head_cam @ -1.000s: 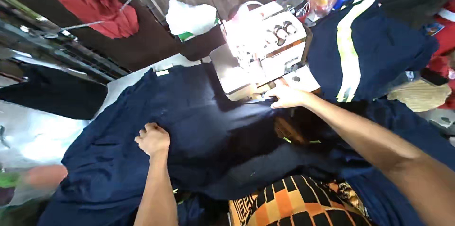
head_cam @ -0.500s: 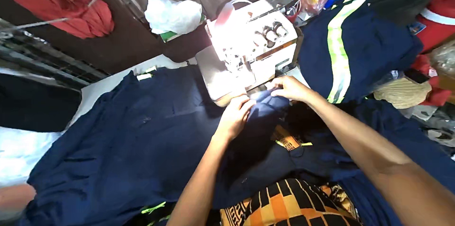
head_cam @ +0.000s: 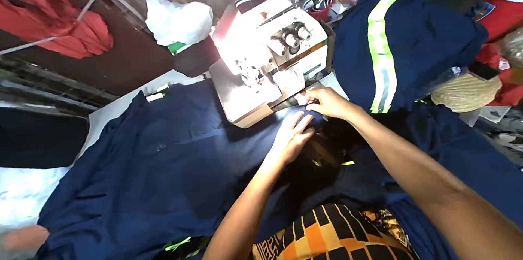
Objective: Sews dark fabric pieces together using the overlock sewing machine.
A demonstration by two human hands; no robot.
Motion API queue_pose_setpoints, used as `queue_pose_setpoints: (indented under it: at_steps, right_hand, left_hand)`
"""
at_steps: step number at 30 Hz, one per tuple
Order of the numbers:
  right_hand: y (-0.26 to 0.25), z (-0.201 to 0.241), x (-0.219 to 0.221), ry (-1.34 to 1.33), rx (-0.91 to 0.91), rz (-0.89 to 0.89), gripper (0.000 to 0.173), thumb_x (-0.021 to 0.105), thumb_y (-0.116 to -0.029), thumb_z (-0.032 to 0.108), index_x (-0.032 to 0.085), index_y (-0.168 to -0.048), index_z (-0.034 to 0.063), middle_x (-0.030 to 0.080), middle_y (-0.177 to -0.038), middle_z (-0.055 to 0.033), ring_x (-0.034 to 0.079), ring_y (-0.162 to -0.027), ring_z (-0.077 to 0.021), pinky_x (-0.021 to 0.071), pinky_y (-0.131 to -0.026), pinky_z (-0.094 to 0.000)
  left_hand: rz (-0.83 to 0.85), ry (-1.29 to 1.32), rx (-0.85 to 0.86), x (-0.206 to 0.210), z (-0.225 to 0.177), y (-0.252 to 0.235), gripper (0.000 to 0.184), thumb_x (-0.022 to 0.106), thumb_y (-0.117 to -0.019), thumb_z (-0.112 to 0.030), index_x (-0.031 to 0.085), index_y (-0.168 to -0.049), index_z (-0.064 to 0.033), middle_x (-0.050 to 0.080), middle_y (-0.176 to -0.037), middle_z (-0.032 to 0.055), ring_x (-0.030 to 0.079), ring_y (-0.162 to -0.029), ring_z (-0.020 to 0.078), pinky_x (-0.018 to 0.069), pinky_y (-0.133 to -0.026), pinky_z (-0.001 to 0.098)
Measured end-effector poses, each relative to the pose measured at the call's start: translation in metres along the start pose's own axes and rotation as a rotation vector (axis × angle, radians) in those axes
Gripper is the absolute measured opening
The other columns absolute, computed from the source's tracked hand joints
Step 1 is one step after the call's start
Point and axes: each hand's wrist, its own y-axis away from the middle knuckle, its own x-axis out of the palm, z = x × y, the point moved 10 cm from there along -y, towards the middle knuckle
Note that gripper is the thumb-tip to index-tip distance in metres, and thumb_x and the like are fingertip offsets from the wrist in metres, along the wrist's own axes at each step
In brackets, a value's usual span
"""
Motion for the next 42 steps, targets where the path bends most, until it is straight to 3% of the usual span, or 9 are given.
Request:
queue_pose_setpoints:
  at_steps: [4,8,11,14,18,27,34,39,42]
  right_hand:
    - [0.011,-0.002,-0.007,0.026,0.085,0.091,0.012,0.071,-0.0900,0.000,0.075,-0.101,0.0015,0.071,-0.100,-0.0161,0.069,-0.096,-0.0308,0.0554,-0.090,-0.0501]
    - [0.021,0.002,-0.015,-0.157,0.104,-0.025,0.010,0.070,-0.0904,0.007,0.073,-0.095,-0.0014,0.068,-0.096,-0.0158,0.066,-0.091,-0.0277,0.0545,-0.083,-0.0476]
    - [0.033,0.010,-0.011,-0.540,0.148,-0.144,0.009,0.067,-0.0955,0.011,0.068,-0.093,0.0020,0.065,-0.087,-0.0041,0.062,-0.079,-0.0093,0.0541,-0.073,-0.0287]
    - [0.043,0.017,0.002,-0.757,0.213,-0.255,0.009,0.071,-0.0939,0.010,0.070,-0.088,0.0039,0.065,-0.080,0.0010,0.060,-0.074,-0.0040,0.0534,-0.071,-0.0239]
    - [0.052,0.019,0.014,-0.913,0.347,-0.302,0.007,0.071,-0.0944,0.005,0.073,-0.088,0.0030,0.070,-0.080,-0.0006,0.064,-0.076,-0.0060,0.0543,-0.074,-0.0248]
    - [0.055,0.037,0.018,-1.034,0.346,-0.288,0.012,0.062,-0.0957,-0.003,0.073,-0.092,0.0010,0.071,-0.084,-0.0019,0.066,-0.078,-0.0060,0.0567,-0.077,-0.0235]
    - [0.058,0.057,0.014,-1.038,0.189,-0.218,0.011,0.070,-0.0919,0.006,0.076,-0.100,0.0027,0.074,-0.096,-0.0013,0.068,-0.089,-0.0060,0.0580,-0.085,-0.0249]
    - [0.058,0.060,0.005,-0.882,0.161,-0.301,0.009,0.079,-0.0834,0.002,0.077,-0.092,0.0032,0.076,-0.094,-0.0032,0.070,-0.089,-0.0073,0.0594,-0.082,-0.0242]
    - [0.052,0.065,0.000,-0.868,0.119,-0.236,0.006,0.080,-0.0834,0.002,0.079,-0.089,0.0040,0.076,-0.092,-0.0017,0.070,-0.089,-0.0050,0.0590,-0.082,-0.0227]
  left_hand:
    - [0.030,0.199,0.008,-0.015,-0.007,-0.010,0.020,0.059,-0.1024,-0.018,0.075,-0.093,-0.0104,0.073,-0.107,0.0074,0.061,-0.122,0.0286,0.0453,-0.107,0.0445]
    - [0.000,0.368,-0.231,-0.039,-0.003,-0.017,0.033,0.059,-0.1023,-0.022,0.066,-0.081,0.0020,0.060,-0.076,0.0127,0.062,-0.072,0.0229,0.0534,-0.069,0.0345]
    - [-0.028,0.532,-0.500,-0.048,0.019,-0.016,0.036,0.056,-0.1041,-0.022,0.063,-0.077,0.0005,0.052,-0.067,0.0024,0.051,-0.062,0.0077,0.0440,-0.062,0.0246]
    - [0.136,0.790,-0.674,-0.037,0.028,-0.009,0.027,0.056,-0.1037,-0.026,0.061,-0.084,-0.0081,0.052,-0.071,-0.0065,0.049,-0.065,-0.0006,0.0422,-0.063,0.0201]
    - [0.147,0.785,-0.593,-0.044,0.028,-0.002,0.019,0.060,-0.0925,-0.013,0.068,-0.105,-0.0008,0.068,-0.096,0.0032,0.063,-0.088,0.0026,0.0522,-0.082,0.0236]
    - [-0.258,0.606,-0.437,-0.078,0.025,0.003,0.014,0.068,-0.0953,-0.008,0.073,-0.104,0.0013,0.074,-0.090,0.0035,0.065,-0.077,-0.0012,0.0551,-0.076,0.0168]
    - [-0.316,0.523,-0.471,-0.084,0.029,0.006,0.015,0.072,-0.0912,-0.007,0.065,-0.102,0.0006,0.070,-0.078,0.0013,0.064,-0.066,0.0010,0.0549,-0.065,0.0181]
    - [-0.072,0.569,-0.614,-0.070,0.041,0.006,0.033,0.068,-0.0973,-0.021,0.063,-0.127,-0.0071,0.074,-0.084,0.0004,0.068,-0.070,0.0053,0.0572,-0.070,0.0273]
    - [0.262,0.728,-0.582,-0.053,0.042,0.010,0.030,0.055,-0.1046,-0.032,0.070,-0.116,-0.0086,0.065,-0.083,-0.0067,0.056,-0.072,-0.0042,0.0475,-0.070,0.0203]
